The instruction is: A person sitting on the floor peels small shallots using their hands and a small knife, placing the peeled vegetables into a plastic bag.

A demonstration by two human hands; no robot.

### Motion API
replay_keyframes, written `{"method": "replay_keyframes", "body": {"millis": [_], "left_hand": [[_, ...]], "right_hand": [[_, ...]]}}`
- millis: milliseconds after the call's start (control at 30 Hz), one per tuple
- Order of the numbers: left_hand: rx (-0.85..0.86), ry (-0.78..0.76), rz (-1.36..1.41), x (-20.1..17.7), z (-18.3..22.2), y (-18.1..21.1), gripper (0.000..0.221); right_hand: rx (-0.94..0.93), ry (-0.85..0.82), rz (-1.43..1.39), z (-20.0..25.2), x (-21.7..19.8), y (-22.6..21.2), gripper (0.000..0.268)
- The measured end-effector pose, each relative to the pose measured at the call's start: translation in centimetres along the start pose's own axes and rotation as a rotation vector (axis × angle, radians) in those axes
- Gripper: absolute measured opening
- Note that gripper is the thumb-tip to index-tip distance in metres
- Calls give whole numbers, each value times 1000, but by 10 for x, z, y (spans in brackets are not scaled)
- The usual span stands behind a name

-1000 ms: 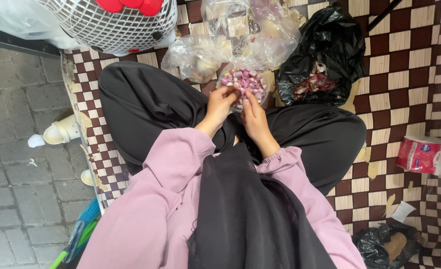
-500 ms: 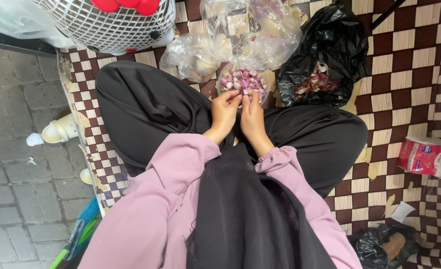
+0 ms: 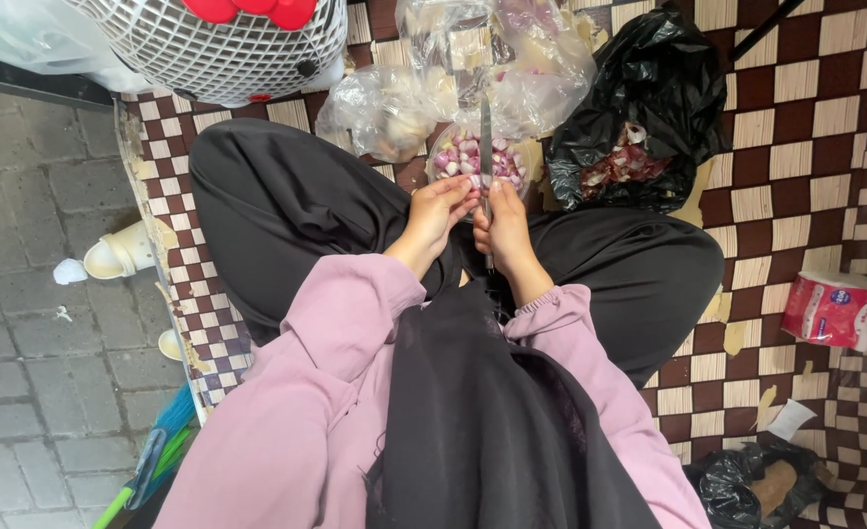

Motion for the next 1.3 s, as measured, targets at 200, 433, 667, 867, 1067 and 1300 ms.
{"method": "replay_keyframes", "body": {"millis": [200, 433, 667, 867, 1067, 1300], "left_hand": [[45, 33, -156, 0, -4, -3, 45], [193, 37, -191, 5, 11, 15, 31], [306, 11, -250, 12, 19, 33, 21], [307, 113, -486, -8, 0, 28, 27], [562, 117, -838, 17, 12, 72, 27], [1010, -19, -1577, 89, -1, 111, 41]], "right_hand": [[-288, 63, 646, -17, -20, 10, 24], [-341, 106, 729, -2, -9, -8, 25], [-261, 164, 532, -17, -33, 6, 27], [-222, 65, 344, -15, -29, 9, 36], [-231, 63, 258, -8, -30, -9, 44], [-252, 80, 191, -1, -28, -24, 44]]}}
Point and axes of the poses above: each hand's wrist, its own z-axis away from the middle knuckle, its own x-axis out of the palm, y = z × x, the point moved 7 cm from there along -z, towards the middle knuckle, and after that the axes turned 2 degrees about -x, right-handed, at the moved point
